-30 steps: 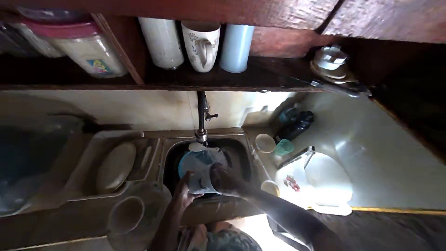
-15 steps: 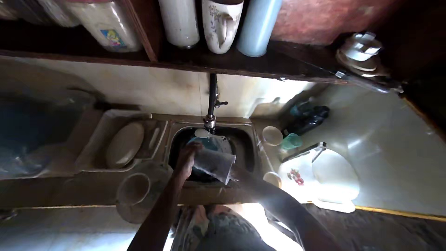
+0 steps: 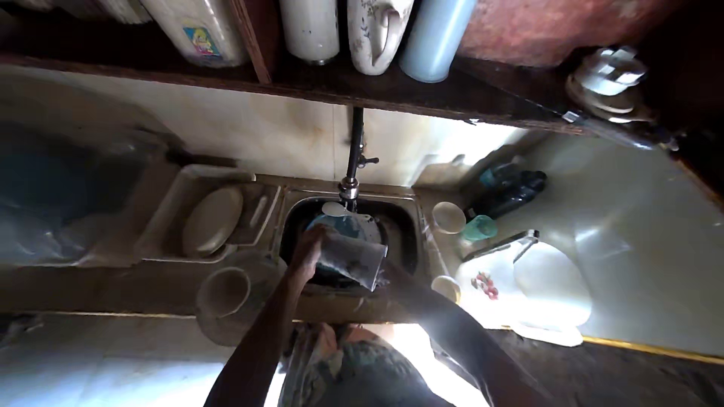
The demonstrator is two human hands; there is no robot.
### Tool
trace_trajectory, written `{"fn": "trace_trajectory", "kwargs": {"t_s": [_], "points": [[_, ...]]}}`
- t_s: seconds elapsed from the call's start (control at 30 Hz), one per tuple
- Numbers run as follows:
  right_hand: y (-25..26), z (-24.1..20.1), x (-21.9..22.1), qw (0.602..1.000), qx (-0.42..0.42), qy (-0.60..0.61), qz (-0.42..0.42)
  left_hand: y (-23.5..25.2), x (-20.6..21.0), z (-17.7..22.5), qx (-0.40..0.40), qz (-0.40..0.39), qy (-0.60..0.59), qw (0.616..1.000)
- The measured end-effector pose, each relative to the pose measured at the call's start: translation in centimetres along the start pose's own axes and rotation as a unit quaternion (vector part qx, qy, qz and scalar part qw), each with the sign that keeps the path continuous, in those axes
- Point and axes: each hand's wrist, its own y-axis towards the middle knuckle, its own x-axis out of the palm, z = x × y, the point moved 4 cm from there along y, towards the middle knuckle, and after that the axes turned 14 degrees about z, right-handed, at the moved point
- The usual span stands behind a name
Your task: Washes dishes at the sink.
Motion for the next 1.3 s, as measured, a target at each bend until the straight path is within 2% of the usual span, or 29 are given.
{"fn": "trace_trajectory", "kwargs": {"t_s": [0.07, 0.1, 0.13, 0.2, 0.23, 0.27, 0.3, 0.33, 0.4, 0.47, 0.57, 0.63, 0.7, 0.77, 0.83, 0.9, 0.93, 0.97, 1.0, 1.03, 1.1, 1.17, 1.2, 1.23, 1.3], "points": [[0.6, -0.5, 0.9, 0.994, -0.006, -0.100, -0.050, 0.7, 0.1, -0.9, -0.002, -0.008, -0.021, 1.000], [0.7, -2.6, 1.1, 0.981, -0.033, -0.171, -0.082, 1.2, 0.0, -1.5, -0.037, -0.010, -0.047, 0.998], [0.4, -4.6, 1.2, 0.954, -0.107, -0.260, -0.102, 1.4, -0.2, -2.3, -0.086, -0.014, -0.070, 0.994], [-1.0, -6.1, 0.6, 0.914, -0.251, -0.317, -0.033, 0.5, -0.3, -3.9, -0.190, -0.012, -0.078, 0.979], [-1.5, -5.7, 0.3, 0.899, -0.324, -0.293, 0.031, 0.0, -0.3, -4.1, -0.225, -0.012, -0.072, 0.972], [-1.6, -4.8, 0.3, 0.860, -0.421, -0.265, 0.109, -0.5, -0.3, -4.2, -0.247, -0.019, -0.065, 0.967], [-1.5, -4.3, 0.5, 0.846, -0.457, -0.250, 0.114, -1.1, -0.1, -4.0, -0.259, -0.033, -0.055, 0.964], [-1.4, -4.1, 0.8, 0.856, -0.437, -0.265, 0.071, -1.8, 0.0, -3.8, -0.266, -0.052, -0.041, 0.962], [-1.2, -4.7, 1.4, 0.891, -0.285, -0.348, -0.067, -2.2, 0.4, -3.6, -0.268, -0.079, 0.001, 0.960], [-0.9, -4.5, 2.0, 0.899, -0.177, -0.373, -0.143, -2.6, 0.7, -2.6, -0.253, -0.094, 0.046, 0.962], [2.2, -2.3, 3.6, 0.927, -0.214, -0.300, -0.073, -1.7, 0.9, -2.3, -0.221, -0.081, 0.066, 0.970], [3.7, -2.5, 4.2, 0.961, -0.188, -0.199, -0.030, -1.6, 0.9, -1.1, -0.161, -0.054, 0.083, 0.982], [4.0, -1.9, 3.7, 0.989, -0.142, -0.044, -0.001, -0.9, 0.8, -0.6, -0.084, -0.025, 0.079, 0.993], [1.3, -0.8, 0.7, 0.997, -0.047, 0.056, 0.018, -0.1, 0.6, 0.2, -0.018, -0.003, 0.027, 0.999], [-1.8, -1.5, -0.1, 0.999, 0.021, 0.034, 0.022, 0.7, 0.2, 0.3, 0.018, -0.017, -0.010, 1.000], [-1.5, -3.3, 0.7, 0.997, -0.017, -0.066, -0.027, 1.2, 0.0, 0.4, 0.001, -0.043, 0.016, 0.999], [-1.1, -4.2, 1.3, 0.990, -0.067, -0.120, -0.041, 0.7, -0.1, 0.3, -0.021, -0.044, 0.047, 0.998], [0.0, -4.7, 1.9, 0.982, -0.130, -0.138, -0.019, 0.2, -0.1, 0.0, -0.046, -0.034, 0.072, 0.996], [0.9, -4.9, 2.2, 0.981, -0.167, -0.094, 0.020, -0.2, 0.0, -0.1, -0.059, -0.016, 0.084, 0.995], [1.2, -5.0, 2.1, 0.984, -0.168, -0.042, 0.038, -0.5, 0.0, 0.0, -0.062, -0.001, 0.084, 0.995], [-1.1, -6.0, 0.0, 0.998, -0.065, 0.014, 0.019, -0.1, 0.0, 0.2, -0.039, 0.012, 0.055, 0.998], [-2.9, -5.1, -0.2, 0.999, 0.038, 0.016, -0.005, 0.6, -0.4, 0.1, -0.010, -0.002, 0.031, 0.999], [-2.3, -3.7, 0.9, 0.999, 0.038, -0.009, -0.028, 1.1, -0.6, -0.2, -0.006, -0.017, 0.032, 0.999], [-1.1, -3.2, 2.0, 0.995, -0.009, -0.079, -0.052, 1.5, -0.9, -0.3, -0.009, -0.034, 0.041, 0.999], [1.0, -3.5, 4.5, 0.943, -0.166, -0.280, -0.077, 1.1, -1.0, -1.2, -0.044, -0.066, 0.084, 0.993]]}}
